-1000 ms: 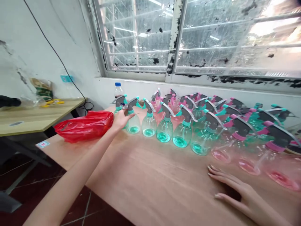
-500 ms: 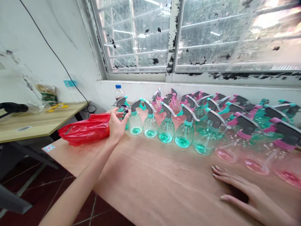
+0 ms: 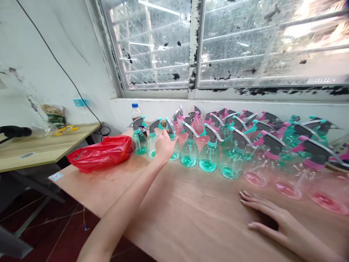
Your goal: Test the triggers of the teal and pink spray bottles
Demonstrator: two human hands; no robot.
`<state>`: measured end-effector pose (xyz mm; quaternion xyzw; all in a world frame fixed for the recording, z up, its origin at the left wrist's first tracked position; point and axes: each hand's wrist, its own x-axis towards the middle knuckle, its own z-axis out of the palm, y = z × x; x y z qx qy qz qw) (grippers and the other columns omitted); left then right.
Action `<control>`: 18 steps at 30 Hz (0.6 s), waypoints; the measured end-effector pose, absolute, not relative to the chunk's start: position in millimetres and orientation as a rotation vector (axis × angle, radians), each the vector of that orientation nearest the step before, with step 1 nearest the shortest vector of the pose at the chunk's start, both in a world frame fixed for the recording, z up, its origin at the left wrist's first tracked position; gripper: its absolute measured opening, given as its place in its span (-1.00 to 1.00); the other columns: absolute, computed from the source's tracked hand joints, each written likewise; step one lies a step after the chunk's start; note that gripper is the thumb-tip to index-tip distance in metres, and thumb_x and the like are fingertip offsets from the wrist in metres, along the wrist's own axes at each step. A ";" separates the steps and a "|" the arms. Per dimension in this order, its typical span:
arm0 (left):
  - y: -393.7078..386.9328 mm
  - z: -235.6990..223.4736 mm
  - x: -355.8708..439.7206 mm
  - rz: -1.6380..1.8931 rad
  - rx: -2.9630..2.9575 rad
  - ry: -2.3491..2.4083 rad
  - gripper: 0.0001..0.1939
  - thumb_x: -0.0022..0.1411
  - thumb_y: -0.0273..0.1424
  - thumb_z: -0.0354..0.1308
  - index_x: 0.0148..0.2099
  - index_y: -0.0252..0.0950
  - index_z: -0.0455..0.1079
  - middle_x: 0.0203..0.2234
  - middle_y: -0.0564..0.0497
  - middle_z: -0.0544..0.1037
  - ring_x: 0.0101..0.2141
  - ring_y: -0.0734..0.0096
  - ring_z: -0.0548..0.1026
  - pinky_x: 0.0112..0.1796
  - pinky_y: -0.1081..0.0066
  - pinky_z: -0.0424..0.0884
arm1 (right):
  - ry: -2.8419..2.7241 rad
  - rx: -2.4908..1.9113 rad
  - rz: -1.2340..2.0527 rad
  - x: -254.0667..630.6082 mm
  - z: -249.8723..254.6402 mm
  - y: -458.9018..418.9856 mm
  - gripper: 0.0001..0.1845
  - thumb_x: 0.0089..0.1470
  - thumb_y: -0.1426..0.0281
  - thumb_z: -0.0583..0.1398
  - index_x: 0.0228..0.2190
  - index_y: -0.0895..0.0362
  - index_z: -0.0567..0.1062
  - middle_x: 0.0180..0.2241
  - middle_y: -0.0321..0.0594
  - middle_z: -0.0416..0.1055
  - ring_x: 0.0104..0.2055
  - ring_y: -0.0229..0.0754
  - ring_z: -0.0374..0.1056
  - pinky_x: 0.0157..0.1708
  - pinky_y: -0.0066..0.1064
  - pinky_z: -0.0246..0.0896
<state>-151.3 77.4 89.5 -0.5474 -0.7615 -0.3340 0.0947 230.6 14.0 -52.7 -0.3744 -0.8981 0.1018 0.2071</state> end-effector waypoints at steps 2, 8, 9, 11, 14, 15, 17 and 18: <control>77.5 92.1 -152.7 -0.936 -1.611 -2.286 -0.58 0.27 -0.27 0.21 0.05 -0.47 0.33 -0.08 -0.40 0.55 -0.03 -0.13 0.53 -0.11 0.18 0.41 | -2.492 -1.053 0.319 230.9 -53.4 14.4 -0.44 0.11 0.09 0.24 0.11 -0.01 0.44 0.20 -0.12 0.30 0.20 0.13 0.27 0.12 -0.03 0.28; 58.0 107.5 -157.5 -0.828 -1.690 -2.336 -0.64 0.25 -0.23 0.18 -0.05 -0.43 0.42 -0.17 -0.42 0.59 -0.08 -0.25 0.54 -0.14 0.11 0.41 | -2.452 -1.052 0.392 228.2 -50.7 13.1 -0.46 0.10 0.09 0.25 0.10 -0.04 0.46 0.21 -0.14 0.29 0.22 0.15 0.24 0.14 0.00 0.26; 51.5 110.6 -158.3 -0.822 -1.718 -2.340 -0.66 0.24 -0.23 0.19 -0.09 -0.42 0.44 -0.19 -0.40 0.60 -0.09 -0.27 0.54 -0.15 0.09 0.41 | -2.445 -1.045 0.399 227.6 -50.0 12.9 -0.46 0.10 0.09 0.25 0.09 -0.04 0.47 0.21 -0.14 0.30 0.22 0.14 0.25 0.14 0.00 0.26; 34.7 115.9 -159.6 -0.823 -1.804 -2.335 -0.72 0.22 -0.26 0.19 -0.16 -0.38 0.47 -0.23 -0.35 0.62 -0.11 -0.25 0.55 -0.15 0.10 0.42 | -2.430 -1.035 0.415 226.7 -49.0 12.6 -0.47 0.09 0.09 0.25 0.09 -0.04 0.47 0.20 -0.15 0.31 0.22 0.14 0.25 0.15 0.00 0.25; 2.0 119.9 -159.1 -0.854 -2.027 -2.300 -0.76 0.18 -0.31 0.22 -0.14 -0.33 0.48 -0.26 -0.18 0.64 -0.18 -0.07 0.60 -0.18 0.22 0.45 | -2.413 -1.034 0.443 225.5 -47.7 12.2 -0.46 0.10 0.08 0.25 0.09 -0.04 0.47 0.20 -0.14 0.30 0.23 0.13 0.24 0.16 0.00 0.24; -9.3 119.7 -157.6 -0.868 -2.117 -2.283 -0.74 0.19 -0.29 0.22 -0.09 -0.29 0.47 -0.25 -0.11 0.65 -0.20 0.01 0.61 -0.20 0.26 0.46 | -2.409 -1.032 0.452 224.8 -47.0 11.9 -0.46 0.10 0.08 0.25 0.09 -0.03 0.47 0.21 -0.13 0.30 0.23 0.13 0.23 0.16 0.00 0.23; -29.6 117.4 -151.6 -0.884 -2.331 -2.238 -0.66 0.18 -0.22 0.24 0.00 -0.19 0.45 -0.19 0.02 0.65 -0.18 0.16 0.61 -0.20 0.36 0.48 | -2.410 -1.020 0.468 223.2 -44.5 11.2 -0.46 0.12 0.07 0.23 0.09 0.00 0.46 0.21 -0.11 0.30 0.24 0.12 0.22 0.18 0.00 0.21; -37.8 115.5 -147.0 -0.923 -2.453 -2.195 -0.63 0.19 -0.21 0.23 0.04 -0.16 0.43 -0.15 0.06 0.64 -0.15 0.21 0.60 -0.17 0.37 0.48 | -2.414 -1.011 0.473 222.2 -42.7 10.9 -0.45 0.13 0.07 0.23 0.09 0.01 0.46 0.21 -0.10 0.30 0.25 0.11 0.21 0.19 0.00 0.20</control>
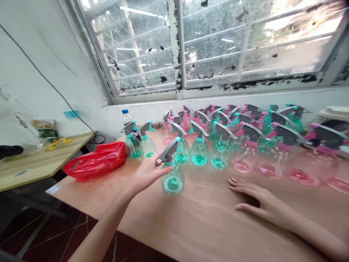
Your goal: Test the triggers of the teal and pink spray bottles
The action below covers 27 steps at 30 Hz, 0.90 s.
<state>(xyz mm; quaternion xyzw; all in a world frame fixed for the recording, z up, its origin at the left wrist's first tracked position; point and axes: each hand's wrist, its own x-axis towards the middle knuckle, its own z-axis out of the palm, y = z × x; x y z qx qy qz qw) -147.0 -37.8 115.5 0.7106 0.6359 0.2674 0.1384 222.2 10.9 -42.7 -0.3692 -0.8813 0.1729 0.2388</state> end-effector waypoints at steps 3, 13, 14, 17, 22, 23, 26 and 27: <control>-52.8 109.2 -126.7 0.835 2.025 1.525 -0.60 0.20 -0.19 0.24 0.07 -0.14 0.42 -0.09 0.03 0.60 -0.03 0.16 0.53 -0.03 0.27 0.42 | -2.432 -0.986 0.482 219.4 -35.3 10.0 -0.43 0.13 0.05 0.22 0.09 0.07 0.46 0.20 -0.06 0.31 0.26 0.10 0.19 0.22 0.01 0.14; -37.4 98.4 -65.1 0.820 2.036 1.281 -0.46 0.10 -0.20 0.33 0.11 -0.11 0.31 -0.09 -0.01 0.54 -0.11 0.14 0.50 -0.08 0.21 0.40 | -2.443 -0.937 0.529 217.5 -18.9 7.2 -0.38 0.14 0.04 0.22 0.13 0.10 0.40 0.21 -0.01 0.29 0.28 0.09 0.16 0.24 0.03 0.07; -34.0 96.9 -62.0 0.826 2.029 1.262 -0.37 0.06 -0.20 0.35 0.16 -0.09 0.26 -0.08 -0.03 0.52 -0.12 0.15 0.50 -0.09 0.20 0.41 | -2.446 -0.929 0.532 217.8 -18.8 7.3 -0.37 0.14 0.04 0.22 0.14 0.10 0.39 0.21 -0.01 0.29 0.28 0.09 0.16 0.25 0.03 0.06; -27.8 92.2 -50.0 0.899 2.001 1.170 -0.26 0.02 -0.22 0.36 0.23 -0.05 0.19 -0.04 -0.05 0.48 -0.23 0.25 0.49 -0.20 0.28 0.44 | -2.448 -0.920 0.531 218.3 -19.6 8.1 -0.36 0.14 0.03 0.21 0.15 0.09 0.38 0.22 -0.02 0.29 0.29 0.08 0.14 0.25 0.03 0.06; -24.9 90.5 -25.2 0.892 2.030 1.124 -0.59 0.18 -0.28 0.15 0.10 -0.10 0.35 -0.37 0.07 0.48 -0.52 0.44 0.34 -0.43 0.40 0.36 | -2.428 -0.924 0.524 217.8 -21.5 8.3 -0.38 0.14 0.04 0.22 0.14 0.09 0.40 0.22 -0.01 0.28 0.28 0.09 0.16 0.24 0.02 0.09; -23.3 90.8 -21.3 0.885 2.048 1.119 -0.63 0.18 -0.31 0.11 0.06 -0.11 0.37 -0.42 0.08 0.46 -0.55 0.44 0.31 -0.46 0.41 0.33 | -2.429 -0.922 0.522 217.6 -21.5 8.2 -0.38 0.14 0.04 0.21 0.14 0.10 0.40 0.22 -0.01 0.28 0.28 0.09 0.16 0.24 0.02 0.08; -15.2 90.8 -12.6 0.965 2.097 1.084 -0.63 0.10 -0.41 0.02 -0.03 -0.13 0.41 -0.42 0.08 0.45 -0.58 0.44 0.25 -0.54 0.41 0.26 | -2.440 -0.926 0.505 217.1 -21.3 7.7 -0.36 0.15 0.04 0.21 0.14 0.13 0.39 0.22 0.01 0.27 0.29 0.09 0.14 0.25 0.03 0.06; -11.9 90.3 -10.4 1.001 2.106 1.075 -0.62 0.07 -0.42 0.00 -0.06 -0.14 0.42 -0.41 0.07 0.46 -0.57 0.43 0.26 -0.53 0.41 0.27 | -2.444 -0.926 0.500 217.1 -21.2 7.5 -0.36 0.15 0.03 0.20 0.15 0.13 0.38 0.22 0.01 0.27 0.29 0.09 0.14 0.26 0.03 0.06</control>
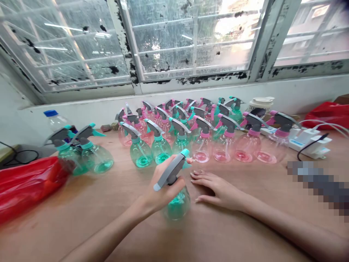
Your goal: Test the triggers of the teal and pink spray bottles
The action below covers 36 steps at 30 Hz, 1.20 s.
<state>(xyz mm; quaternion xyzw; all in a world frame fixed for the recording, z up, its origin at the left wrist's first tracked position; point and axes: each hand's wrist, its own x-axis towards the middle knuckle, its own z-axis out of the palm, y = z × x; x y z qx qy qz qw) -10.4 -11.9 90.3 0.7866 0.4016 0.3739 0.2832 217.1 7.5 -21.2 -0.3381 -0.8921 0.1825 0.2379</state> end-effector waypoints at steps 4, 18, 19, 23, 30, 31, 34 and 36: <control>-2.1 88.4 -4.2 1.026 2.071 1.085 -0.74 0.07 -0.39 0.03 -0.17 -0.18 0.41 -0.42 0.05 0.47 -0.48 0.35 0.36 -0.45 0.38 0.35 | -2.435 -0.924 0.490 217.9 -22.0 7.2 -0.33 0.14 0.03 0.21 0.18 0.09 0.35 0.22 -0.01 0.28 0.29 0.09 0.15 0.26 0.03 0.05; 3.7 92.1 -2.4 0.893 2.031 1.007 -0.79 0.08 -0.36 0.07 -0.19 -0.17 0.39 -0.47 0.05 0.42 -0.50 0.32 0.34 -0.41 0.34 0.35 | -2.440 -0.928 0.498 217.7 -22.3 7.9 -0.34 0.15 0.02 0.19 0.16 0.12 0.37 0.23 -0.03 0.26 0.30 0.07 0.14 0.26 0.00 0.05; 3.8 91.5 -2.2 0.895 2.038 1.022 -0.80 0.09 -0.35 0.07 -0.19 -0.17 0.39 -0.49 0.06 0.41 -0.52 0.34 0.32 -0.42 0.34 0.34 | -2.440 -0.933 0.496 217.7 -22.0 7.7 -0.35 0.15 0.02 0.19 0.16 0.12 0.37 0.24 -0.03 0.25 0.30 0.06 0.13 0.26 -0.01 0.06; 3.1 88.0 -1.8 0.924 2.050 1.059 -0.84 0.10 -0.32 0.07 -0.22 -0.18 0.35 -0.55 0.10 0.33 -0.58 0.40 0.24 -0.51 0.38 0.28 | -2.445 -0.934 0.488 218.0 -20.9 7.3 -0.37 0.17 0.04 0.19 0.16 0.10 0.36 0.25 -0.06 0.24 0.30 0.04 0.14 0.26 -0.03 0.07; 4.6 83.6 -1.9 0.957 2.025 0.921 -0.70 0.13 -0.37 0.11 -0.05 -0.22 0.38 -0.30 -0.02 0.52 -0.31 0.23 0.49 -0.25 0.31 0.44 | -2.416 -0.905 0.504 218.5 -23.6 7.8 -0.38 0.16 0.07 0.21 0.16 0.10 0.37 0.24 -0.04 0.26 0.29 0.05 0.15 0.26 -0.02 0.07; 4.8 83.3 -1.6 0.984 2.023 0.880 -0.69 0.13 -0.39 0.12 -0.04 -0.23 0.37 -0.26 -0.04 0.53 -0.25 0.20 0.50 -0.19 0.29 0.45 | -2.409 -0.902 0.506 218.5 -23.9 7.8 -0.39 0.16 0.08 0.22 0.16 0.10 0.37 0.24 -0.03 0.26 0.29 0.06 0.15 0.26 -0.01 0.07; 5.0 81.9 -1.3 1.020 2.030 0.827 -0.69 0.12 -0.45 0.12 -0.05 -0.25 0.38 -0.24 -0.06 0.52 -0.21 0.18 0.51 -0.15 0.27 0.45 | -2.409 -0.908 0.502 218.2 -23.5 7.5 -0.39 0.16 0.08 0.22 0.15 0.13 0.38 0.23 0.00 0.26 0.28 0.06 0.16 0.26 -0.01 0.07; 5.0 80.6 -1.7 1.018 2.042 0.850 -0.71 0.11 -0.45 0.12 -0.07 -0.25 0.38 -0.29 -0.04 0.52 -0.29 0.22 0.50 -0.22 0.29 0.46 | -2.433 -0.923 0.487 218.1 -22.4 7.2 -0.38 0.17 0.07 0.20 0.14 0.16 0.38 0.24 0.00 0.25 0.29 0.05 0.15 0.26 -0.02 0.06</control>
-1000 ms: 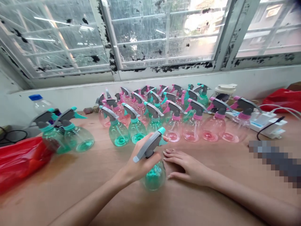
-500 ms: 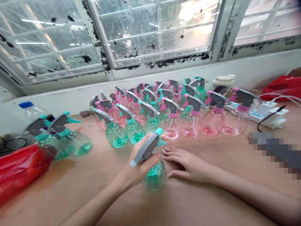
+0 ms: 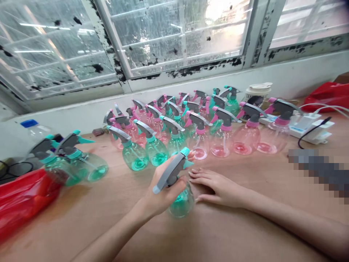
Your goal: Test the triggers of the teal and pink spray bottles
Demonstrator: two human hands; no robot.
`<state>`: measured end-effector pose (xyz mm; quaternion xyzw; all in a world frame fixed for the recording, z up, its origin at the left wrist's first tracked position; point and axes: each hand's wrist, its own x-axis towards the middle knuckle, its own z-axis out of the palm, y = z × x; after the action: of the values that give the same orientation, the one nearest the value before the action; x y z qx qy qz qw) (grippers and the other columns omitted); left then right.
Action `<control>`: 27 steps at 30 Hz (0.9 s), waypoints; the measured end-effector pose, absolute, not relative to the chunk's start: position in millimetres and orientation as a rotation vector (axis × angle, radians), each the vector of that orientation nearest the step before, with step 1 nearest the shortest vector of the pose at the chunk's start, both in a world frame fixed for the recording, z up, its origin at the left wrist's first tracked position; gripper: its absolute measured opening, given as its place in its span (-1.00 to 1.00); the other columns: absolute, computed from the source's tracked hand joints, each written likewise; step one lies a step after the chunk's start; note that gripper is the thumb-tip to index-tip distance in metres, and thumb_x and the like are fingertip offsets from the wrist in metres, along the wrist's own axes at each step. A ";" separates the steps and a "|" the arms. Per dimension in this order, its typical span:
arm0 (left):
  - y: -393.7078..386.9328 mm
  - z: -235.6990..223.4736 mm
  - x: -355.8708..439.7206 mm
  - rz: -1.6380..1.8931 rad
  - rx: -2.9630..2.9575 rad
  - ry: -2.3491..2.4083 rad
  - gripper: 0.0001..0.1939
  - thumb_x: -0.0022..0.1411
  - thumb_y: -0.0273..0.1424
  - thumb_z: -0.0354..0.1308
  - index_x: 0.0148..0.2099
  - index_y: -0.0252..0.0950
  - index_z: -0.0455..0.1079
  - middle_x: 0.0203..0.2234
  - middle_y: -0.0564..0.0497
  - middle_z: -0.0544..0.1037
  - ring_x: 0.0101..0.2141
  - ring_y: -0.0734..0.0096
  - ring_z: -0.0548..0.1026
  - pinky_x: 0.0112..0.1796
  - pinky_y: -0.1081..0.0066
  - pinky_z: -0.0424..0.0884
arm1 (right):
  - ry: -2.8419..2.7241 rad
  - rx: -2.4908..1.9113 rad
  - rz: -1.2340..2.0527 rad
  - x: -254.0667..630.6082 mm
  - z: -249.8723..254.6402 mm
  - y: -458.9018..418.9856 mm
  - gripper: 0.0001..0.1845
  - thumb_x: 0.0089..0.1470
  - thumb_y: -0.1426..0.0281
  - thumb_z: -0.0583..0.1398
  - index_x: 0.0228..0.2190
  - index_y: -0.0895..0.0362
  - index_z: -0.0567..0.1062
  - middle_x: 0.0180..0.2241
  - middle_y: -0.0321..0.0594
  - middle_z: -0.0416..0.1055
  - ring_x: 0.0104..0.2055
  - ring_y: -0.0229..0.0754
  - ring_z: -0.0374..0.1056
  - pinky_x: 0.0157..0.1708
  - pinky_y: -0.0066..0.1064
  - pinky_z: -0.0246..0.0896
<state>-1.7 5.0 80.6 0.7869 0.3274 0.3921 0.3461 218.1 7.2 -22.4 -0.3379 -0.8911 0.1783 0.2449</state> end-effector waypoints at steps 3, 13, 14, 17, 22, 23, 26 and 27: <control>4.8 79.9 -2.2 1.015 2.038 0.879 -0.74 0.12 -0.44 0.11 -0.09 -0.24 0.39 -0.33 -0.02 0.50 -0.40 0.29 0.48 -0.34 0.32 0.45 | -2.459 -0.937 0.466 218.2 -21.2 7.3 -0.39 0.19 0.06 0.18 0.15 0.16 0.38 0.24 -0.02 0.24 0.30 0.04 0.14 0.27 -0.04 0.06; 2.8 91.4 1.6 0.968 1.877 0.765 -0.75 0.18 -0.42 0.11 -0.08 -0.25 0.44 -0.14 -0.11 0.56 -0.15 0.11 0.55 -0.12 0.23 0.47 | -2.471 -0.930 0.487 219.0 -20.5 8.1 -0.36 0.18 0.06 0.19 0.16 0.17 0.36 0.24 0.00 0.24 0.30 0.04 0.13 0.27 -0.03 0.06; 2.2 91.7 1.3 0.972 1.872 0.779 -0.80 0.17 -0.41 0.12 -0.13 -0.27 0.44 -0.19 -0.10 0.57 -0.19 0.13 0.55 -0.14 0.23 0.47 | -2.459 -0.925 0.496 219.0 -20.5 8.0 -0.36 0.17 0.06 0.19 0.16 0.15 0.36 0.24 -0.01 0.25 0.30 0.04 0.14 0.27 -0.03 0.06; 0.5 91.7 -0.8 0.990 1.905 0.810 -0.91 0.15 -0.40 0.13 -0.27 -0.27 0.41 -0.34 -0.06 0.54 -0.30 0.20 0.53 -0.24 0.28 0.45 | -2.436 -0.921 0.513 218.8 -20.5 7.5 -0.35 0.15 0.06 0.21 0.18 0.11 0.35 0.24 -0.02 0.25 0.30 0.05 0.14 0.27 -0.02 0.05; 0.6 91.0 -5.4 0.973 1.900 0.876 -0.77 0.17 -0.42 0.10 -0.11 -0.26 0.46 -0.17 -0.07 0.57 -0.30 0.23 0.53 -0.29 0.30 0.45 | -2.443 -0.931 0.507 218.6 -19.1 7.1 -0.36 0.16 0.06 0.21 0.15 0.15 0.38 0.24 0.00 0.25 0.29 0.04 0.14 0.27 -0.04 0.05; 0.9 90.8 -5.6 0.955 1.892 0.898 -0.71 0.19 -0.41 0.10 -0.03 -0.24 0.45 -0.12 -0.08 0.56 -0.30 0.23 0.54 -0.31 0.31 0.45 | -2.442 -0.933 0.507 218.6 -19.1 6.9 -0.37 0.16 0.06 0.21 0.15 0.15 0.38 0.24 0.00 0.25 0.29 0.04 0.15 0.27 -0.04 0.06; 0.8 89.9 -3.9 0.915 1.884 0.921 -0.61 0.26 -0.37 0.07 0.13 -0.21 0.39 -0.04 -0.09 0.56 -0.29 0.21 0.56 -0.36 0.33 0.47 | -2.424 -0.934 0.511 218.8 -19.4 6.4 -0.38 0.16 0.06 0.21 0.15 0.12 0.38 0.23 -0.01 0.26 0.29 0.06 0.15 0.26 -0.03 0.07; 0.5 89.4 -2.9 0.917 1.886 0.910 -0.59 0.27 -0.37 0.08 0.16 -0.20 0.38 -0.02 -0.09 0.56 -0.23 0.17 0.57 -0.33 0.32 0.48 | -2.420 -0.932 0.508 218.8 -19.6 6.3 -0.38 0.16 0.07 0.21 0.15 0.12 0.39 0.23 -0.01 0.26 0.29 0.06 0.15 0.26 -0.02 0.07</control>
<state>-2.9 0.5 89.4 0.7508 0.3622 0.3649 0.4148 218.8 6.3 -19.6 -0.3419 -0.8873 0.1864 0.2470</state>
